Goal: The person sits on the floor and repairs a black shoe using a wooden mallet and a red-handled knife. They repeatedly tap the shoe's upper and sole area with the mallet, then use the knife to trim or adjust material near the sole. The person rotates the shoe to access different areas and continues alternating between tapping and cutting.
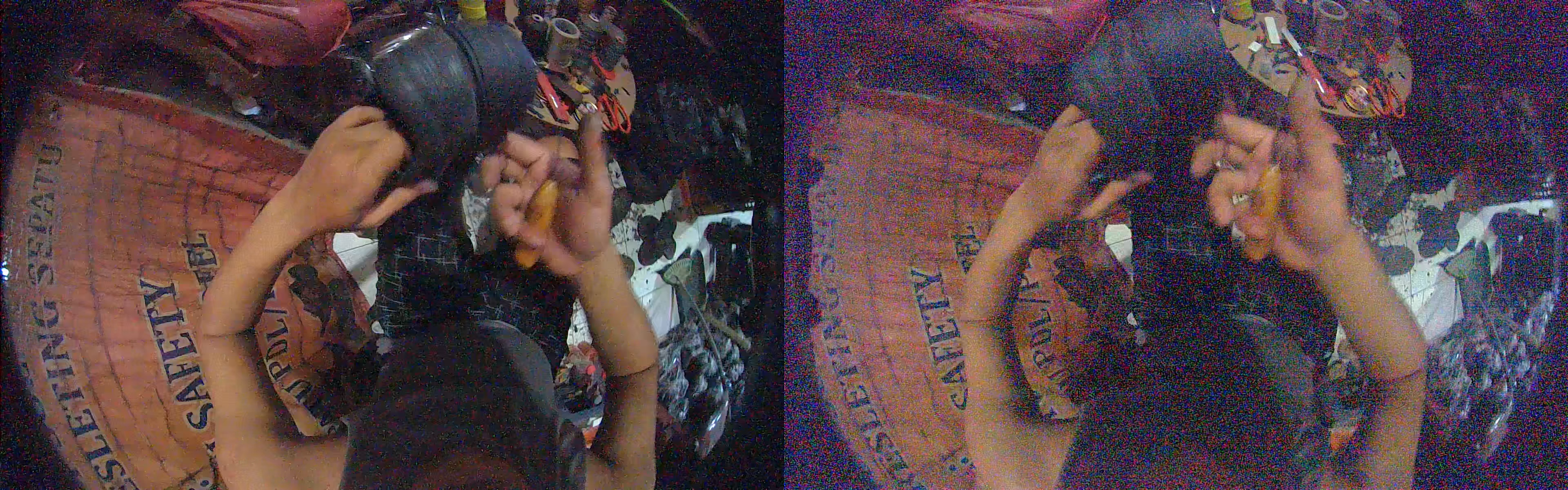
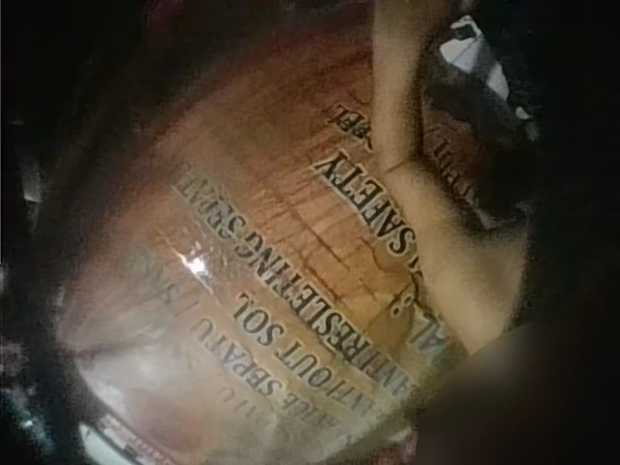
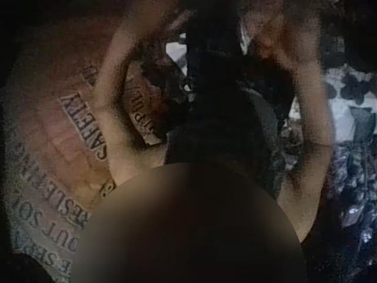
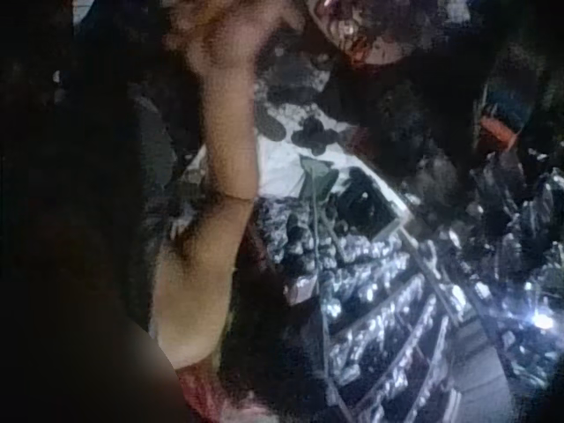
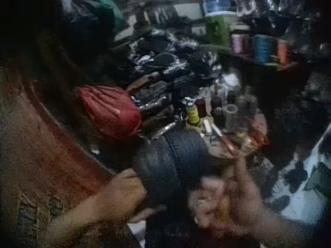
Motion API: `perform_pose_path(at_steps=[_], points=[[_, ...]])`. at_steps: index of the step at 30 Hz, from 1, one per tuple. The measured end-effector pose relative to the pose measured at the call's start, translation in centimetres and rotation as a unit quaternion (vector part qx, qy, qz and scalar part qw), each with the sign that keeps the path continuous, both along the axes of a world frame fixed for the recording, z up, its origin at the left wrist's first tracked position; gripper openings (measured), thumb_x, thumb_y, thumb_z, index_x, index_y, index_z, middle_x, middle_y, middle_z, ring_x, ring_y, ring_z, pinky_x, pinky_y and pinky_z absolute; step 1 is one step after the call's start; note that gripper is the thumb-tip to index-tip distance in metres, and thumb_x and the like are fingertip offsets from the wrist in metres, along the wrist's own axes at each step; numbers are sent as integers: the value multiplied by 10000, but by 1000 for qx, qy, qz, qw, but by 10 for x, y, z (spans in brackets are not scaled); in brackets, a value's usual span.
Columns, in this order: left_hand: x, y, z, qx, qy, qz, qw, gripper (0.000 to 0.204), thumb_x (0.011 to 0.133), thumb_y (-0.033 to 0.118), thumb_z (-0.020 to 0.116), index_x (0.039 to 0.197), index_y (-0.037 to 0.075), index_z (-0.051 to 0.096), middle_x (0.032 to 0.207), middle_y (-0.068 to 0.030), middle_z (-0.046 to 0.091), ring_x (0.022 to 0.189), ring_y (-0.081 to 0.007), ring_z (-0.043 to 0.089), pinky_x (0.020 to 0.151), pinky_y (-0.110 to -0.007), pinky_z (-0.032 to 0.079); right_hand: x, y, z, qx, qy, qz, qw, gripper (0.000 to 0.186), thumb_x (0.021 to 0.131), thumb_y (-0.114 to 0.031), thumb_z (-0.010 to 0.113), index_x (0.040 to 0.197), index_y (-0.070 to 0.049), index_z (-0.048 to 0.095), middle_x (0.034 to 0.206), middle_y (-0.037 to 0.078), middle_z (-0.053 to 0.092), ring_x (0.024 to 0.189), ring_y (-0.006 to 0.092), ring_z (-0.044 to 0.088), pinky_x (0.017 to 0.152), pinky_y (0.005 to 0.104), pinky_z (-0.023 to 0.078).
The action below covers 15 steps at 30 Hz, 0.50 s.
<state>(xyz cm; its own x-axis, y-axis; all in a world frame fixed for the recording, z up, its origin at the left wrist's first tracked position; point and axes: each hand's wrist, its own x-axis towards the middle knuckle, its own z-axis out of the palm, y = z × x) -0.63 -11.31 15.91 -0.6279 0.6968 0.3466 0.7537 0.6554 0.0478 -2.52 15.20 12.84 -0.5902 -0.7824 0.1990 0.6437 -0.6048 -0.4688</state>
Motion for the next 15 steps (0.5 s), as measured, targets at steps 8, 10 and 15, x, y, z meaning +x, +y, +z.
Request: perform_pose_path(at_steps=[8,10,15], points=[[11,83,-53,533,-375,97,752,381,998,133,642,1318,13,475,1235,-87,609,1116,-167,582,1002,-342,460,3,60,-15,547,353,-232,723,338,941,-366,700,968,-31,744,807,5,676,727,89,579,664,303,479],[22,91,-74,565,-447,185,668,378,998,132,640,1319,14,478,1224,-84,613,1113,-173,584,1003,-342,459,16,83,-25,644,287,-116,700,338,939,-368,702,909,-32,727,748,-18,655,696,97,569,648,311,471],[51,103,-112,539,-491,169,663,371,975,128,665,1268,-16,488,1139,-86,635,1066,-160,600,961,-322,470,55,131,-45,621,64,-118,772,290,994,-334,635,863,-80,687,658,-63,585,584,23,467,508,215,339]])
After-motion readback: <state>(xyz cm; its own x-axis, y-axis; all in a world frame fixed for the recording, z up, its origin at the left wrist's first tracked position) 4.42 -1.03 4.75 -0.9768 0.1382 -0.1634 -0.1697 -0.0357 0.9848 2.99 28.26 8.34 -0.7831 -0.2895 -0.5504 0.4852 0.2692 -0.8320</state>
